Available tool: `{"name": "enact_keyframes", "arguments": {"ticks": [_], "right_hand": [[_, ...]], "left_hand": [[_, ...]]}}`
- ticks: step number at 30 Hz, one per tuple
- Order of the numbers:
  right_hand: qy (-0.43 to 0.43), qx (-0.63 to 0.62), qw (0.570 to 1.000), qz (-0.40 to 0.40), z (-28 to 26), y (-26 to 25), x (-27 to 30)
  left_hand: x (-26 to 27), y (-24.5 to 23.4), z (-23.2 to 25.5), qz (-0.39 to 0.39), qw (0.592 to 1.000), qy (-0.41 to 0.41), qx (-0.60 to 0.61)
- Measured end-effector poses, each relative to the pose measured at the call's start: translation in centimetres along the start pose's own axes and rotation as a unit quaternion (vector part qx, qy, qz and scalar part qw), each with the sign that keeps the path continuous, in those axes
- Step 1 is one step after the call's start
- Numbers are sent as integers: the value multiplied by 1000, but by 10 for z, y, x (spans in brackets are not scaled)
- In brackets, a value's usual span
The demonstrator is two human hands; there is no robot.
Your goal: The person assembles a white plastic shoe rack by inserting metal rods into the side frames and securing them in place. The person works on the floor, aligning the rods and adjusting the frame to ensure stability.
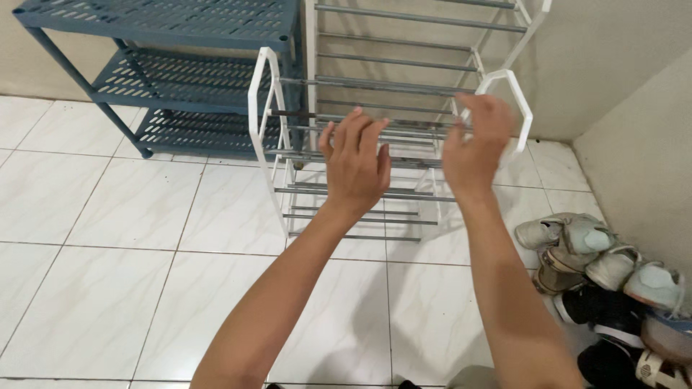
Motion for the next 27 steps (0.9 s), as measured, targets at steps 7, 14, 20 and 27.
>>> {"name": "enact_keyframes", "arguments": {"ticks": [7,14,20,27], "right_hand": [[217,-138,965,51,109,-10,45],[176,-106,978,-48,118,-1,80],[202,-190,958,-75,100,18,90],[325,-373,860,-120,94,55,109]], "left_hand": [[-2,68,33,-161,986,41,-3],[-1,104,21,-358,930,-60,-57],[-8,96,3,-341,939,-26,-49],[-14,68,-12,-358,929,-70,-67]]}}
Point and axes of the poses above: each hand's wrist, its own x-axis away from the middle knuckle, its own y-axis out of the palm, z = x × y, the point moved 6 cm from there along -x, towards the middle knuckle, and after that the axes turned 15 degrees about x, right-handed, at the moved point
